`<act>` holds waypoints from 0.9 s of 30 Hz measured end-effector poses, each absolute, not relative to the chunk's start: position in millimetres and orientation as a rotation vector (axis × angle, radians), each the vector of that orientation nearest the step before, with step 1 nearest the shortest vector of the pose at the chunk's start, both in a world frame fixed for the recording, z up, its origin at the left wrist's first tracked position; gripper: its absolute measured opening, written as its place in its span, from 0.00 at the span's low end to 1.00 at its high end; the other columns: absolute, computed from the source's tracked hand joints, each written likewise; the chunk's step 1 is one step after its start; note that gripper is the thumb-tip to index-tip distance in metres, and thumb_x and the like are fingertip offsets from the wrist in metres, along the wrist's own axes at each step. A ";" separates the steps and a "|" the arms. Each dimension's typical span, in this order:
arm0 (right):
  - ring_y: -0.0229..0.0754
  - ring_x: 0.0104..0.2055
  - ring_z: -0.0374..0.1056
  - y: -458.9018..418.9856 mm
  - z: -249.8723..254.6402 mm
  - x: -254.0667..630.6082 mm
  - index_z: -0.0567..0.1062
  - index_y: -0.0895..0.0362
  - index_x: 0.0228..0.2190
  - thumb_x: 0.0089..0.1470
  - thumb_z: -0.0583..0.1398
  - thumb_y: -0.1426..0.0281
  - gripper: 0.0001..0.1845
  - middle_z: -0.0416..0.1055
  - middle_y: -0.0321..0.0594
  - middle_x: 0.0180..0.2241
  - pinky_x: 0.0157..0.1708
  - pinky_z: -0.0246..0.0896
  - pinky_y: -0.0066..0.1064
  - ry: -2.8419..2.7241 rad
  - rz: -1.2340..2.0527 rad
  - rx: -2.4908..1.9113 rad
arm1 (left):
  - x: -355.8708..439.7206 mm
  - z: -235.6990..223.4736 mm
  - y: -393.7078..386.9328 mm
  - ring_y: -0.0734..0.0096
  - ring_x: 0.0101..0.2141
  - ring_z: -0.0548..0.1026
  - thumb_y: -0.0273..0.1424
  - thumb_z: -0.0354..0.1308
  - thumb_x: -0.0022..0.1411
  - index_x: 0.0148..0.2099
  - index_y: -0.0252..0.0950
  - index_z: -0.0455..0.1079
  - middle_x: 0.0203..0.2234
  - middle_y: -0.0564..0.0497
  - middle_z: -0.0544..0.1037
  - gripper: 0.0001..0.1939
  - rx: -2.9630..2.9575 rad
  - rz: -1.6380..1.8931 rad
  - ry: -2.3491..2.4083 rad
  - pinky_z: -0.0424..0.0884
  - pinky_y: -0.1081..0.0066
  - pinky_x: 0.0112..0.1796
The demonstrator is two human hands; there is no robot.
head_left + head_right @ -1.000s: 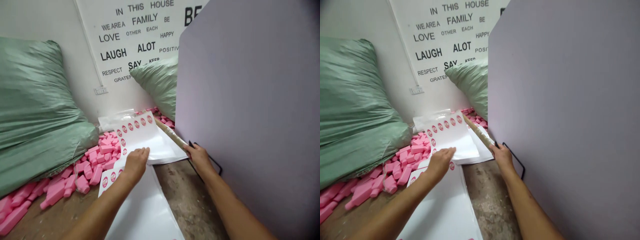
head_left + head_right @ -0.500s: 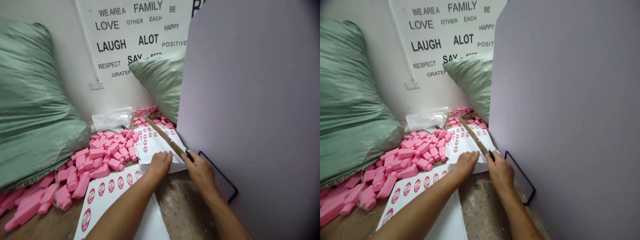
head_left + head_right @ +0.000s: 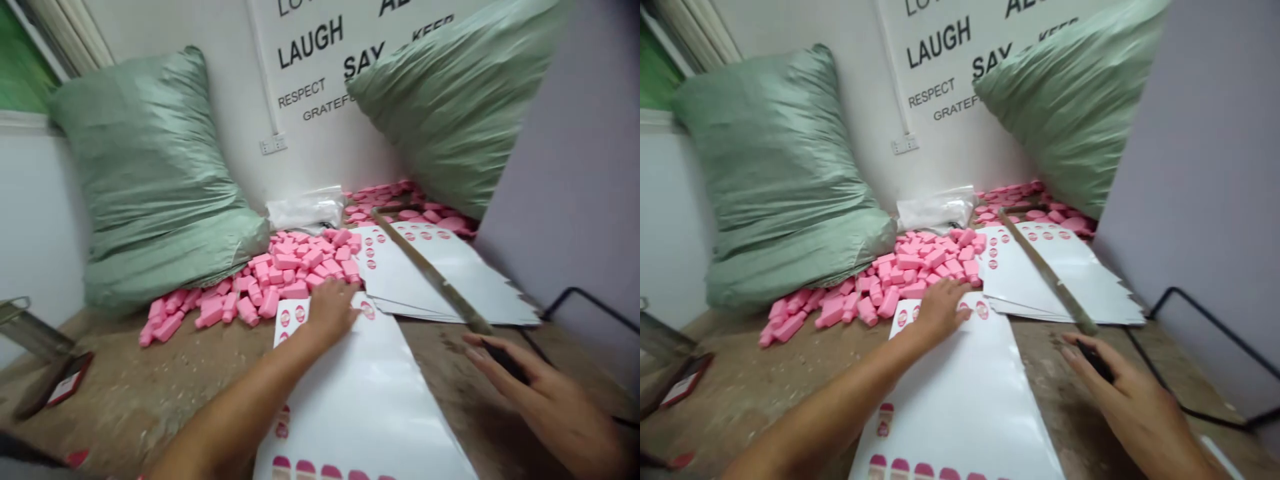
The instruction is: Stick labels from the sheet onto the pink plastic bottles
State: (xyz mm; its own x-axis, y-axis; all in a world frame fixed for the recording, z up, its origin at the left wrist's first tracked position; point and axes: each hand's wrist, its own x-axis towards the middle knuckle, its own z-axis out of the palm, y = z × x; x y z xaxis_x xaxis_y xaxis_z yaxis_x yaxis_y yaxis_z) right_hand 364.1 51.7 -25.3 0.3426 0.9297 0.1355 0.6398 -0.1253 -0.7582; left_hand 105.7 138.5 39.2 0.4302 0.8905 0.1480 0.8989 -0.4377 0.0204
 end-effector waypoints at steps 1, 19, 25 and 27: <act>0.53 0.38 0.74 42.0 -30.8 355.7 0.77 0.42 0.35 0.44 0.57 0.46 0.20 0.78 0.42 0.39 0.34 0.65 0.40 -1.372 0.582 -1.814 | 78.3 42.4 135.7 0.59 0.56 0.62 0.38 0.52 0.64 0.59 0.40 0.62 0.55 0.45 0.69 0.22 -2.491 -0.208 -1.753 0.61 0.60 0.53; 0.51 0.40 0.71 -76.9 -5.5 258.0 0.77 0.49 0.43 0.56 0.51 0.55 0.21 0.77 0.43 0.40 0.41 0.61 0.42 -1.860 0.816 -1.611 | -38.6 41.6 72.0 0.57 0.47 0.72 0.38 0.49 0.59 0.56 0.36 0.54 0.51 0.39 0.70 0.25 -2.062 -0.936 -2.522 0.70 0.60 0.43; 0.48 0.35 0.71 -67.6 1.0 246.6 0.78 0.48 0.43 0.56 0.53 0.57 0.19 0.77 0.42 0.34 0.38 0.60 0.41 -1.954 0.734 -1.537 | -29.6 39.6 -30.5 0.71 0.32 0.75 0.40 0.59 0.53 0.48 0.42 0.60 0.40 0.51 0.74 0.21 -2.211 -2.092 -2.921 0.72 0.73 0.28; 0.49 0.41 0.71 -63.4 2.4 247.1 0.78 0.49 0.42 0.55 0.54 0.56 0.19 0.77 0.41 0.41 0.41 0.63 0.40 -1.844 0.885 -1.510 | -23.4 35.6 -52.6 0.73 0.30 0.74 0.35 0.67 0.46 0.47 0.42 0.62 0.36 0.53 0.74 0.26 -2.168 -2.303 -3.011 0.71 0.76 0.27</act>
